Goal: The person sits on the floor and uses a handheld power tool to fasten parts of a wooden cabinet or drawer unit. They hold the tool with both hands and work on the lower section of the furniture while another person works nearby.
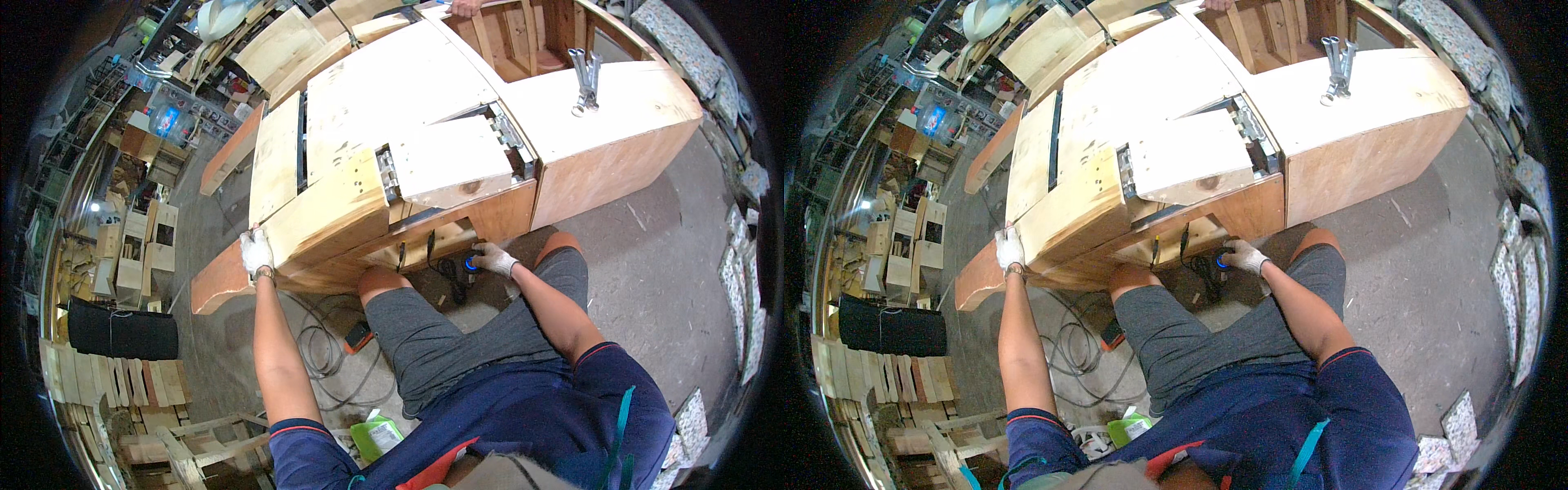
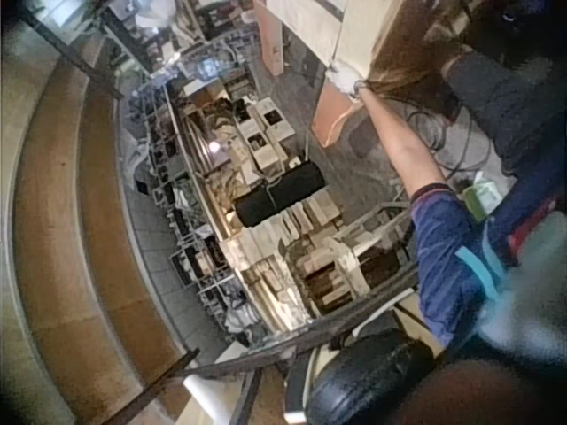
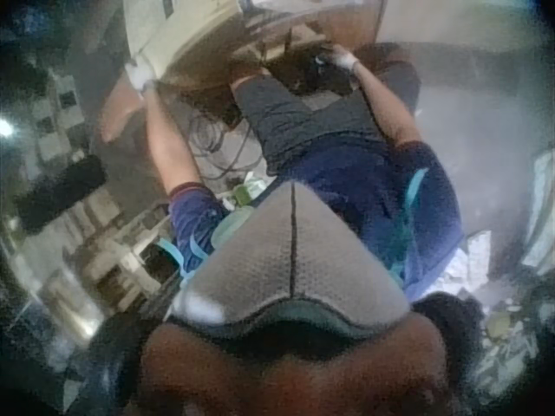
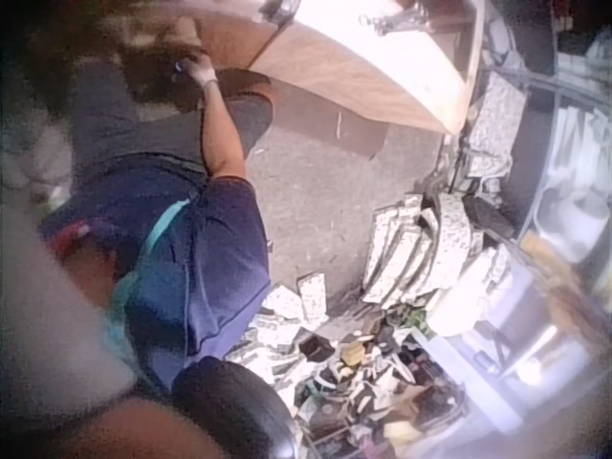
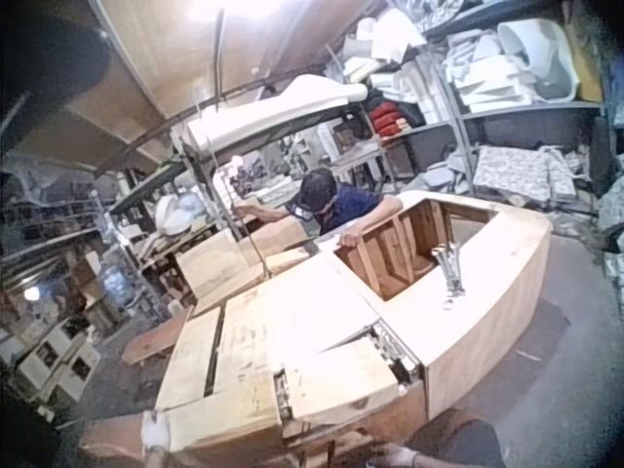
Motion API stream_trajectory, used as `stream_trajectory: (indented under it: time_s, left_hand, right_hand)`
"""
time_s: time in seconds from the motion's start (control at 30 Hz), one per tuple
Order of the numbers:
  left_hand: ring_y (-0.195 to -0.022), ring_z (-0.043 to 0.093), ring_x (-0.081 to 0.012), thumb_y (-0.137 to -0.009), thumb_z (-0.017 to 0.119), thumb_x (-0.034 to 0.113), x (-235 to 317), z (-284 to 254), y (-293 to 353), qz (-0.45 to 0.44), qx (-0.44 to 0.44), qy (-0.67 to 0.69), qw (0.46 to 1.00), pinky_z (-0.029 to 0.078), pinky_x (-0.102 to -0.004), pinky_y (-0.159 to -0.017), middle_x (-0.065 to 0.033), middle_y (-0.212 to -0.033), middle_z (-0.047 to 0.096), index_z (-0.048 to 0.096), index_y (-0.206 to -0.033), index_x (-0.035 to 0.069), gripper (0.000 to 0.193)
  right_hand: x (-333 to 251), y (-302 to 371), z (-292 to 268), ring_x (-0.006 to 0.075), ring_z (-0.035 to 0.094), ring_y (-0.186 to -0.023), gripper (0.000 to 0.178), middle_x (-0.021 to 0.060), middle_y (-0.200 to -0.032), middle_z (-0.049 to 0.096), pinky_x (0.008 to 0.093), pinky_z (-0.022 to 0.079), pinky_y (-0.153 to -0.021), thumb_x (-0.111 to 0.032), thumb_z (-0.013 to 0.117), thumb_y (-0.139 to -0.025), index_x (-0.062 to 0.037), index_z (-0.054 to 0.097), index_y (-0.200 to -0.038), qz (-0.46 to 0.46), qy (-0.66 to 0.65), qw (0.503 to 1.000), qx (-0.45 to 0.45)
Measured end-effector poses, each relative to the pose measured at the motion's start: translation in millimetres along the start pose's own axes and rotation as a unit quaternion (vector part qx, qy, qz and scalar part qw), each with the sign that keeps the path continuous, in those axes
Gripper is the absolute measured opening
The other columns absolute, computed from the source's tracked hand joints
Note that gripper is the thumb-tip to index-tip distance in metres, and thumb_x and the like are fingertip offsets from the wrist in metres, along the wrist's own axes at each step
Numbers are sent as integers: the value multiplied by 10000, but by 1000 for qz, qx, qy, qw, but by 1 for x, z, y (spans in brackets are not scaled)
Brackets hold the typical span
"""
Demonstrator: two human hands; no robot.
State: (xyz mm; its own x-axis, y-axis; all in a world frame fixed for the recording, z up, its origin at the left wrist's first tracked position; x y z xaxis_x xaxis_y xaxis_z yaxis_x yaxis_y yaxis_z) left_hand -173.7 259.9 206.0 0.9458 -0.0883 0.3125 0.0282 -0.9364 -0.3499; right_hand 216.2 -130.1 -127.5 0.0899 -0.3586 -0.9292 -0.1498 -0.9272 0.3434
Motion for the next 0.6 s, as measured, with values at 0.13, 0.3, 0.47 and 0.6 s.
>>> stream_trajectory:
  time_s: [0.13, 0.3, 0.47, 0.6]
  left_hand:
    - [-1147, 595, -425, -956, 423, 616, -4, 0, -2, -2, 5, -3, 1000, 455, -509, -963, -243, -1249, 627, 591, -1281, 56, 669]
    - [-1140, 600, -425, -948, 431, 620, 2, 0, -1, -3, 6, 4, 1000, 457, -512, -956, -235, -1225, 643, 603, -1270, 70, 660]
    - [-1153, 587, -464, -959, 415, 599, 7, 1, -3, 7, 0, 6, 1000, 446, -514, -958, -248, -1257, 629, 566, -1278, 76, 631]
    - [-1167, 584, -457, -957, 424, 600, -3, -1, -2, 3, 4, 6, 1000, 444, -505, -969, -246, -1269, 625, 570, -1283, 59, 648]
  right_hand:
    - [-5, 3, 0, 233, 634, -1048, 569, 172, -1180, 683, 335, 494, -928, -167, 718, -841, 98, 553, -1316, 13, 5, 1000, 2]
    - [13, -9, -2, 229, 635, -1042, 582, 170, -1168, 685, 330, 495, -925, -163, 716, -839, 95, 543, -1331, -7, 36, 998, 44]
    - [29, -15, -3, 222, 638, -1017, 569, 159, -1140, 690, 330, 500, -908, -163, 718, -837, 92, 551, -1317, 13, 10, 999, 38]
    - [13, -6, -1, 215, 640, -981, 523, 149, -1085, 702, 336, 505, -885, -163, 718, -836, 86, 580, -1274, -2, 29, 998, 56]
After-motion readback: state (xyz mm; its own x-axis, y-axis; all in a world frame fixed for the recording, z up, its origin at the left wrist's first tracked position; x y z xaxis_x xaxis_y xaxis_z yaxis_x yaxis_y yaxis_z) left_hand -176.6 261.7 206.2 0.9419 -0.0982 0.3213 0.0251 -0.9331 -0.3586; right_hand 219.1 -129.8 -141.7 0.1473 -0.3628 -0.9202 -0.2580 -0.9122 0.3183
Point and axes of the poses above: each hand's wrist, its own y-axis away from the middle knuckle, its own z-axis out of the palm, x = y × z, the point moved 7 cm from there along -y, towards the middle knuckle
